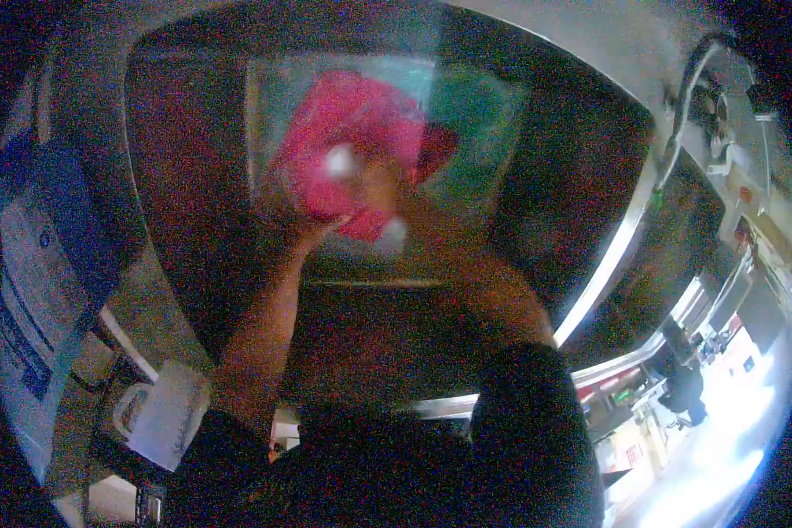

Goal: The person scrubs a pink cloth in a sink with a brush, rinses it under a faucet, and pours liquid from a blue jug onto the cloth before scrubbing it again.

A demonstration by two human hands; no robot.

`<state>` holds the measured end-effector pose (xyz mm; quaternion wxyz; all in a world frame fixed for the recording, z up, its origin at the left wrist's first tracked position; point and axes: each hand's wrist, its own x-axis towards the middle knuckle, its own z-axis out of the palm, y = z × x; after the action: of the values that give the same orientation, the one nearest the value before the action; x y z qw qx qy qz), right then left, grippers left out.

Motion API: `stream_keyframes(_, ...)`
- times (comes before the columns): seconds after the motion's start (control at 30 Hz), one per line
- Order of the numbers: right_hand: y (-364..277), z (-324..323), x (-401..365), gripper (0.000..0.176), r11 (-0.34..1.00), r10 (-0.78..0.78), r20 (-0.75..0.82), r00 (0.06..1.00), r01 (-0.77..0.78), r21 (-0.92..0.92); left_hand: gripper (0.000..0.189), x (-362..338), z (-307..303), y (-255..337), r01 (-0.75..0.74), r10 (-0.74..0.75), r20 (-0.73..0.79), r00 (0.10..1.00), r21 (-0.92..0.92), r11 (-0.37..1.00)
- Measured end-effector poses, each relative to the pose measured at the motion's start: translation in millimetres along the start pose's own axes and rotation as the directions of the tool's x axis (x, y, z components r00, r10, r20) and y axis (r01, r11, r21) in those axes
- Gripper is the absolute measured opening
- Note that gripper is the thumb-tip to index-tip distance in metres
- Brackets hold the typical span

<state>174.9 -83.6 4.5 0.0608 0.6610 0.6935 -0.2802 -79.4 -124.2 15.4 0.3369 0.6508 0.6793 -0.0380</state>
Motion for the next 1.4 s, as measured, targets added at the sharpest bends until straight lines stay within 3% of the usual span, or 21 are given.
stream_keyframes(0.13,69.7,-63.2,21.8,0.043,0.981,0.195,-0.035,0.980,-0.196,-0.012,0.151,-10.6,-4.7,-9.7,-0.001,0.002,0.100,0.995,-0.015,1.000)
stream_keyframes(0.2,37.6,-48.8,12.3,0.044,0.988,0.152,-0.066,0.986,-0.152,0.009,0.152,1.2,-5.2,-1.6,-0.080,0.080,-0.019,0.997,0.015,0.997)
stream_keyframes(0.27,-11.8,-14.9,-1.5,0.044,0.999,0.044,-0.061,0.997,-0.043,0.031,0.153,-2.4,3.9,-11.7,-0.253,0.263,-0.227,0.938,0.072,0.965)
stream_keyframes(0.33,-23.9,-7.0,0.1,0.044,0.999,-0.022,-0.040,0.999,0.023,0.035,0.155,-0.2,-3.6,-2.7,-0.001,0.000,-0.008,1.000,-0.146,0.989)
stream_keyframes(0.4,16.0,-33.4,18.7,0.045,1.000,0.018,-0.052,0.998,-0.018,0.004,0.157,-3.2,-0.4,-11.3,0.111,-0.092,0.110,0.990,-0.176,0.978)
stream_keyframes(0.47,29.6,-64.3,31.3,0.045,0.996,0.088,-0.067,0.994,-0.088,0.010,0.159,-3.5,21.1,-27.1,0.035,-0.022,0.097,0.995,-0.134,0.990)
stream_keyframes(0.53,0.4,-55.8,32.2,0.045,0.998,0.057,-0.104,0.993,-0.054,0.029,0.161,-0.8,14.9,-23.0,-0.046,0.061,0.085,0.995,-0.171,0.984)
stream_keyframes(0.6,-45.8,-30.6,31.1,0.046,0.998,-0.028,-0.109,0.994,0.034,0.054,0.162,0.6,14.1,-16.9,-0.155,0.149,-0.079,0.986,-0.067,0.986)
stream_keyframes(0.67,-43.4,-29.2,42.2,0.046,0.995,-0.084,-0.101,0.991,0.089,0.045,0.163,-9.3,24.8,-25.4,-0.221,0.292,-0.321,0.901,0.239,0.946)
stream_keyframes(0.77,-23.3,-73.1,53.6,0.047,0.996,-0.091,-0.111,0.990,0.093,0.011,0.163,0.2,-7.0,-9.6,0.046,-0.050,0.037,0.998,0.096,0.994)
stream_keyframes(0.87,-35.6,-100.5,73.6,0.045,0.999,-0.043,-0.075,0.996,0.042,-0.013,0.163,3.5,4.0,-13.9,-0.086,0.086,-0.112,0.990,0.002,0.996)
stream_keyframes(0.93,-40.3,-109.1,92.1,0.042,0.994,-0.009,-0.084,0.996,0.018,0.104,0.162,10.8,46.8,-45.3,-0.070,0.076,0.040,0.996,-0.116,0.991)
stream_keyframes(1.0,-53.3,-105.5,102.5,0.039,0.969,0.051,-0.070,0.996,-0.032,0.244,0.159,11.6,37.7,-45.0,-0.031,0.041,0.093,0.995,-0.100,0.995)
stream_keyframes(1.03,-64.9,-101.5,110.1,0.038,0.947,0.072,-0.057,0.996,-0.050,0.316,0.158,12.2,1.8,-15.4,0.008,-0.006,0.048,0.999,-0.033,0.999)
stream_keyframes(1.1,-87.5,-81.2,100.8,0.038,0.975,0.005,0.010,1.000,-0.007,0.223,0.156,-8.6,-18.1,-9.6,0.034,-0.036,0.029,0.999,0.062,0.998)
stream_keyframes(1.13,-87.7,-59.2,95.5,0.039,0.995,-0.087,0.040,0.995,0.085,0.043,0.156,-9.6,-6.9,-14.5,0.003,-0.005,0.023,1.000,0.082,0.997)
stream_keyframes(1.17,-93.3,-11.4,103.3,0.040,0.949,-0.017,-0.075,0.997,0.040,0.313,0.155,-0.4,-0.3,-13.9,-0.035,0.035,0.001,0.999,0.100,0.994)
stream_keyframes(1.23,-104.2,80.4,118.6,0.045,0.620,0.124,-0.299,0.946,0.162,0.767,0.157,10.4,0.4,-13.2,-0.115,0.122,0.074,0.990,-0.084,0.990)
stream_keyframes(1.3,-75.5,12.3,95.8,0.050,0.911,-0.148,-0.147,0.978,0.192,0.365,0.158,2.1,4.1,-22.1,-0.149,0.152,0.081,0.985,-0.038,0.988)
stream_keyframes(1.37,-45.6,-72.8,101.7,0.054,0.993,-0.032,-0.338,0.941,0.069,0.098,0.158,-3.2,13.2,-19.8,-0.118,0.128,-0.031,0.991,0.215,0.969)
stream_keyframes(1.4,-38.8,-91.4,91.1,0.055,0.998,0.023,-0.312,0.950,-0.001,0.071,0.159,-11.6,14.1,-17.5,-0.073,0.080,-0.041,0.996,0.154,0.985)
